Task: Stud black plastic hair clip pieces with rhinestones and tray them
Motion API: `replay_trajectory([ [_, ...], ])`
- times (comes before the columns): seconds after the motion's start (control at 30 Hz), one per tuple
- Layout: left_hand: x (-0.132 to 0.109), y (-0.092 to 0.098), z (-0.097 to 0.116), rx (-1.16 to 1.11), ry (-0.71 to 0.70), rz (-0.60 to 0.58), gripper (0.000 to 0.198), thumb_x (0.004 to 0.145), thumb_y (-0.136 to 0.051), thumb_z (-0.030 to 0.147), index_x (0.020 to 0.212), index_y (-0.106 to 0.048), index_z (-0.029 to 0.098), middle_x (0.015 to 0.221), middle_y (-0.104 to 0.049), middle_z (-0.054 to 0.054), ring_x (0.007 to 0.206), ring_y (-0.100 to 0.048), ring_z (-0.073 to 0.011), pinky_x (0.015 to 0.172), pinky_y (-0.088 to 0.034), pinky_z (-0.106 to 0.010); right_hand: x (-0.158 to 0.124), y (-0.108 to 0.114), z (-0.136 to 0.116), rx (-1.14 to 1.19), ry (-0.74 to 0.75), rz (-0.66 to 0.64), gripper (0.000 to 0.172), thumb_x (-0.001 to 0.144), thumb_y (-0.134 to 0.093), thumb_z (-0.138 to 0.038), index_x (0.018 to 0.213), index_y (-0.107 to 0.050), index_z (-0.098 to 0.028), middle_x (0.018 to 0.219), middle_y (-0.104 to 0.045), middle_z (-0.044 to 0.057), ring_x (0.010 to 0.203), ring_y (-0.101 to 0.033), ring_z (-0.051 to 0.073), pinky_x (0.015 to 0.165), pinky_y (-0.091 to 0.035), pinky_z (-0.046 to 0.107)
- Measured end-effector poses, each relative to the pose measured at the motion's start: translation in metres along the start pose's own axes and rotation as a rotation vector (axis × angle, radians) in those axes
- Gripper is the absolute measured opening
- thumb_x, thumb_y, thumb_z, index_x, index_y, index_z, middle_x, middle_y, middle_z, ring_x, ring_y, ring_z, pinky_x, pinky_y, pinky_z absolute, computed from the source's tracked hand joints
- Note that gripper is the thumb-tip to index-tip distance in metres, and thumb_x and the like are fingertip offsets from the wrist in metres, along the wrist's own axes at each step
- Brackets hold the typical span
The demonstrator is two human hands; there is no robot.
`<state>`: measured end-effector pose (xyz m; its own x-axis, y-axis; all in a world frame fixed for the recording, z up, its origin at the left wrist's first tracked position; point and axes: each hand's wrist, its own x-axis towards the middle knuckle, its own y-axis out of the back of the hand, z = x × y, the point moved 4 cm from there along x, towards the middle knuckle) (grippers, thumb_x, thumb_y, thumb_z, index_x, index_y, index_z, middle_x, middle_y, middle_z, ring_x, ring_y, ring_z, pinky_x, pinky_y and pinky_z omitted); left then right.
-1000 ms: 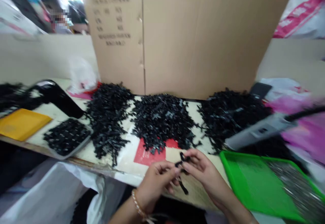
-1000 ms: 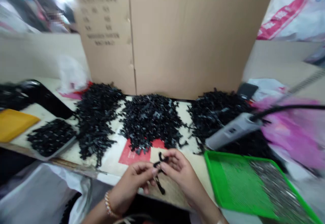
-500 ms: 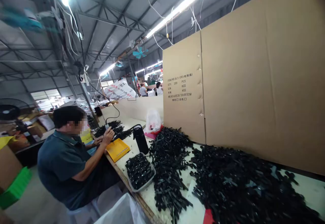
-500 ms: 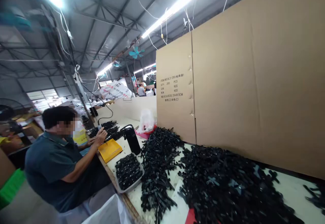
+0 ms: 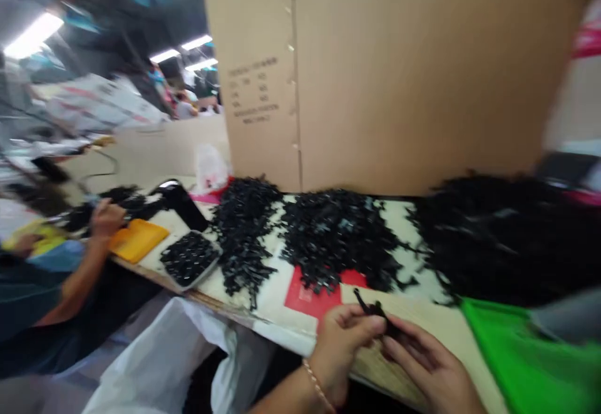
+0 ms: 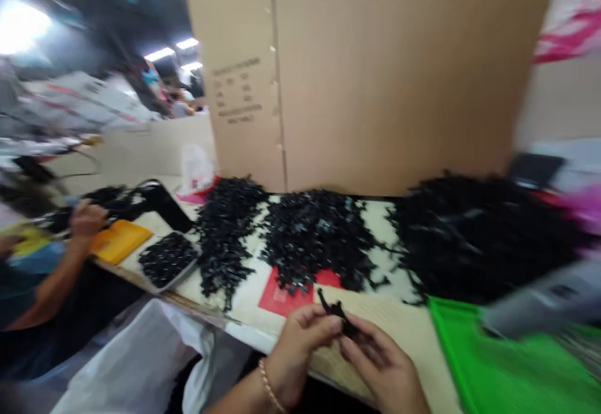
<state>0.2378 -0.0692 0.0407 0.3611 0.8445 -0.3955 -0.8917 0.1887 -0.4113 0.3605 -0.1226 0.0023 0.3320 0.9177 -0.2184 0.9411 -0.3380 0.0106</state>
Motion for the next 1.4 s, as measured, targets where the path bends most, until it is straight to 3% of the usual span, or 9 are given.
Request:
replay_trajectory([
  [0.13, 0.002, 0.006, 0.001, -0.048, 0.109, -0.020, 0.039, 0.050, -0.087, 0.036, 0.074, -0.068, 0.013, 0.074, -0.069, -0.003, 0.067, -0.060, -0.0112, 0.066, -0.045, -0.021, -0.021, -0.002, -0.019, -0.169, 0.223, -0.050, 0.038, 0.081, -0.065, -0.044, 0.113, -0.063, -0.023, 0.096, -0.064, 0.008, 0.085, -0.063, 0.025, 0.079, -0.055, 0.040],
  [0.23, 0.010, 0.010, 0.000, 0.017, 0.164, -0.010, 0.036, 0.056, -0.085, 0.034, 0.078, -0.066, 0.013, 0.078, -0.070, -0.003, 0.068, -0.062, -0.0106, 0.064, -0.048, -0.020, -0.041, 0.025, -0.050, -0.459, 0.592, 0.348, 0.046, 0.081, -0.068, -0.030, 0.125, -0.054, -0.031, 0.122, -0.049, 0.008, 0.116, -0.047, 0.028, 0.101, -0.040, 0.046],
  [0.33, 0.018, 0.007, -0.001, 0.092, 0.226, -0.043, 0.031, 0.062, -0.083, 0.028, 0.081, -0.064, 0.014, 0.081, -0.070, -0.003, 0.066, -0.063, -0.0111, 0.061, -0.052, -0.021, -0.050, 0.059, -0.072, -0.393, 0.768, 0.779, 0.068, 0.080, -0.070, -0.028, 0.137, -0.033, -0.031, 0.138, -0.028, 0.009, 0.129, -0.030, 0.029, 0.109, -0.028, 0.050],
  [0.4, 0.023, 0.000, -0.002, 0.115, 0.260, -0.106, 0.028, 0.063, -0.081, 0.025, 0.080, -0.062, 0.014, 0.079, -0.069, -0.003, 0.066, -0.064, -0.0120, 0.063, -0.054, -0.024, -0.032, 0.072, -0.080, -0.268, 0.700, 0.728, 0.075, 0.080, -0.069, -0.031, 0.140, -0.023, -0.029, 0.141, -0.026, 0.011, 0.128, -0.032, 0.027, 0.109, -0.028, 0.048],
  [0.47, 0.027, -0.009, -0.004, 0.129, 0.286, -0.169, 0.027, 0.063, -0.081, 0.024, 0.078, -0.062, 0.013, 0.077, -0.069, -0.003, 0.066, -0.064, -0.0129, 0.064, -0.055, -0.026, -0.007, 0.072, -0.089, -0.178, 0.601, 0.531, 0.075, 0.081, -0.068, -0.034, 0.139, -0.020, -0.029, 0.129, -0.043, 0.010, 0.115, -0.046, 0.024, 0.103, -0.036, 0.044],
  [0.63, 0.031, -0.037, -0.015, 0.166, 0.331, -0.265, 0.031, 0.060, -0.083, 0.027, 0.076, -0.062, 0.011, 0.074, -0.068, -0.005, 0.065, -0.065, -0.0138, 0.061, -0.055, -0.025, 0.019, 0.073, -0.121, -0.136, 0.549, 0.267, 0.043, 0.086, -0.057, -0.032, 0.126, -0.041, -0.027, 0.092, -0.059, 0.003, 0.082, -0.055, 0.018, 0.081, -0.047, 0.036],
  [0.77, 0.038, -0.063, -0.030, 0.164, 0.349, -0.319, 0.031, 0.059, -0.084, 0.028, 0.070, -0.060, 0.010, 0.071, -0.066, -0.005, 0.064, -0.064, -0.0141, 0.060, -0.055, -0.026, 0.008, 0.105, -0.123, -0.035, 0.542, 0.346, 0.054, 0.081, -0.062, -0.031, 0.131, -0.041, -0.026, 0.074, -0.055, -0.002, 0.064, -0.051, 0.015, 0.064, -0.046, 0.031],
  [0.93, 0.047, -0.079, -0.047, 0.184, 0.369, -0.287, 0.031, 0.058, -0.084, 0.023, 0.069, -0.058, 0.011, 0.067, -0.066, -0.005, 0.060, -0.063, -0.0126, 0.054, -0.052, -0.022, -0.004, 0.142, -0.080, 0.189, 0.467, 0.546, 0.034, 0.083, -0.063, -0.031, 0.114, -0.054, -0.024, 0.049, -0.038, -0.008, 0.043, -0.035, 0.011, 0.047, -0.035, 0.028],
  [1.4, 0.048, -0.076, -0.050, 0.214, 0.407, -0.324, 0.031, 0.058, -0.085, 0.023, 0.074, -0.062, 0.009, 0.071, -0.068, -0.007, 0.064, -0.066, -0.0146, 0.057, -0.055, -0.023, -0.006, 0.149, -0.041, 0.220, 0.539, 0.570, 0.022, 0.083, -0.065, -0.035, 0.098, -0.052, -0.024, 0.049, -0.035, -0.009, 0.040, -0.037, 0.010, 0.044, -0.038, 0.025],
])
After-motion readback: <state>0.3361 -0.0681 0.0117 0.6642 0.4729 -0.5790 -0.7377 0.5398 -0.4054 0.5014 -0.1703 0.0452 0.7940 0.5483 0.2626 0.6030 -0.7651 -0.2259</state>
